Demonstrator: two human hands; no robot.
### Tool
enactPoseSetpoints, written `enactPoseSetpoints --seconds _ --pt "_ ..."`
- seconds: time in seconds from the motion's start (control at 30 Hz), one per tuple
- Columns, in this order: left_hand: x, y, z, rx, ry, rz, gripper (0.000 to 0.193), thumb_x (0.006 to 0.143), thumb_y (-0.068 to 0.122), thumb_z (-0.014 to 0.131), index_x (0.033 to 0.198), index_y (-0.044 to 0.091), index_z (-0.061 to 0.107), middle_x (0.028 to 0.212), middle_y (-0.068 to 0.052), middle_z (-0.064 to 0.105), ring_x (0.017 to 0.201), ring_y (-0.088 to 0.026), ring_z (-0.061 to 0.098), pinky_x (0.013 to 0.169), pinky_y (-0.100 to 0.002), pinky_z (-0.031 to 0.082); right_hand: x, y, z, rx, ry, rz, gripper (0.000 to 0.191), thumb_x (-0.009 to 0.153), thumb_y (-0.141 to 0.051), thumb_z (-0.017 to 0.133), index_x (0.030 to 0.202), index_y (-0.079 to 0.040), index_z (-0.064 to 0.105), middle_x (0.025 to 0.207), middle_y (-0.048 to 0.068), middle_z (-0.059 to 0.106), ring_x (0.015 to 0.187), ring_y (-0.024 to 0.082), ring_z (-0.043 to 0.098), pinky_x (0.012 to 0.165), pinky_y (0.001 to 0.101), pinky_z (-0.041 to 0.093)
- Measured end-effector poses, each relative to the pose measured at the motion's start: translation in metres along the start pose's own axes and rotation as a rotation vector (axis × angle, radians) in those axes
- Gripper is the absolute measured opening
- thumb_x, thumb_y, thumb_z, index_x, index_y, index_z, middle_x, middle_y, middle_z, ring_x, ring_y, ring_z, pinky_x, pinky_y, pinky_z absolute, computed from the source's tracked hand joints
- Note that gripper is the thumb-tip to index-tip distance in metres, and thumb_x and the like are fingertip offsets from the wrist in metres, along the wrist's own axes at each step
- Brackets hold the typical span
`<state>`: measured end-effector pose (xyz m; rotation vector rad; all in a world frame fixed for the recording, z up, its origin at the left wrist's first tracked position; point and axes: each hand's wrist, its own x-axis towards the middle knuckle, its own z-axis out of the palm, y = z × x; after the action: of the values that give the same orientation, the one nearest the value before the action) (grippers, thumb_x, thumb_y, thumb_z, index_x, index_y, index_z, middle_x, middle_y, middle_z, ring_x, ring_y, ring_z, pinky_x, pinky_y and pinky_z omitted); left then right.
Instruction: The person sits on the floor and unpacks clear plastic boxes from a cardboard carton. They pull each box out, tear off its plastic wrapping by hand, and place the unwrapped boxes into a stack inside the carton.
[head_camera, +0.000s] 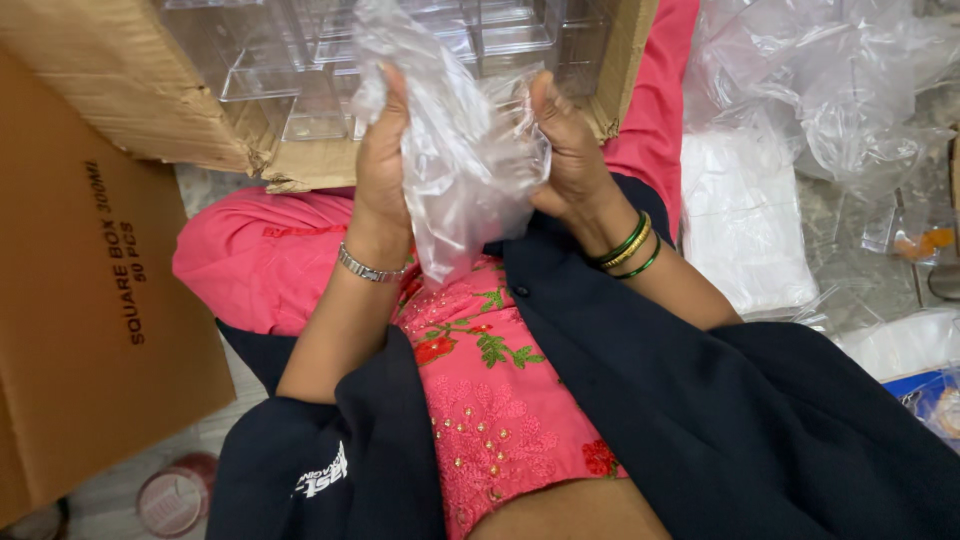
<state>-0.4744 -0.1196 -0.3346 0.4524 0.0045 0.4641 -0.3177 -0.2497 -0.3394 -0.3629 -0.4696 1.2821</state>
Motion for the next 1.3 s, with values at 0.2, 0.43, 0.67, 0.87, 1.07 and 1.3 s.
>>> enactPoseSetpoints --seconds 0.2,0.43,0.67,0.87,1.07,1.3 --pt "0.001 0.001 -0.015 -0.054 0.075 -0.057 0.05 0.104 0.039 0.061 0.138 0.003 0.057 0.127 -0.012 0.069 0.116 -0.025 0.07 0.104 -0.044 0.058 0.004 -0.026 -0.012 -0.078 0.164 -0.087 0.041 0.106 -0.044 0.052 0.105 -0.004 0.063 0.098 0.01 0.066 0.095 0.022 0.071 0.093 0.0393 0.061" --pt "0.018 0.003 -0.067 0.862 0.456 0.076 0.036 0.094 0.007 0.077 0.114 -0.017 0.06 0.098 -0.031 0.06 0.08 -0.033 0.052 0.077 -0.051 0.039 0.035 -0.044 -0.031 -0.35 0.054 -0.141 0.02 0.086 -0.002 0.075 0.091 -0.011 0.059 0.081 0.004 0.059 0.074 0.017 0.059 0.085 0.0462 0.063" --pt "0.054 -0.018 -0.127 1.444 0.687 0.638 0.034 0.095 0.021 0.071 0.116 -0.006 0.067 0.096 -0.009 0.074 0.081 -0.018 0.07 0.073 -0.034 0.055 0.076 0.017 -0.076 -1.557 0.497 -0.3 0.053 0.081 0.007 0.072 0.132 -0.006 0.069 0.09 0.006 0.063 0.08 0.016 0.056 0.077 0.0294 0.051" --pt "0.055 -0.005 -0.14 0.94 0.732 0.126 0.042 0.105 0.033 0.068 0.108 -0.009 0.07 0.086 -0.013 0.067 0.076 -0.019 0.059 0.068 -0.037 0.049 0.07 0.029 -0.091 -1.329 0.35 -0.364 0.048 0.09 0.015 0.053 0.131 -0.003 0.07 0.125 0.004 0.073 0.117 0.018 0.068 0.103 0.0288 0.05" --pt "0.027 -0.01 -0.084 0.373 0.402 -0.019 0.036 0.092 0.026 0.069 0.115 -0.002 0.069 0.1 -0.009 0.074 0.081 -0.017 0.073 0.072 -0.032 0.059 0.039 -0.001 -0.069 -0.674 0.222 -0.262 0.048 0.104 -0.002 0.055 0.152 0.0 0.052 0.126 0.017 0.064 0.115 0.024 0.061 0.104 0.0345 0.05" --pt "0.017 -0.009 -0.058 0.814 0.504 0.19 0.025 0.089 0.017 0.076 0.105 -0.001 0.069 0.096 -0.007 0.071 0.08 -0.014 0.067 0.069 -0.028 0.055 -0.006 -0.011 -0.039 -1.147 -0.097 -0.359 0.057 0.108 -0.03 0.038 0.156 0.001 0.039 0.155 0.016 0.045 0.144 0.025 0.043 0.124 0.0364 0.032"
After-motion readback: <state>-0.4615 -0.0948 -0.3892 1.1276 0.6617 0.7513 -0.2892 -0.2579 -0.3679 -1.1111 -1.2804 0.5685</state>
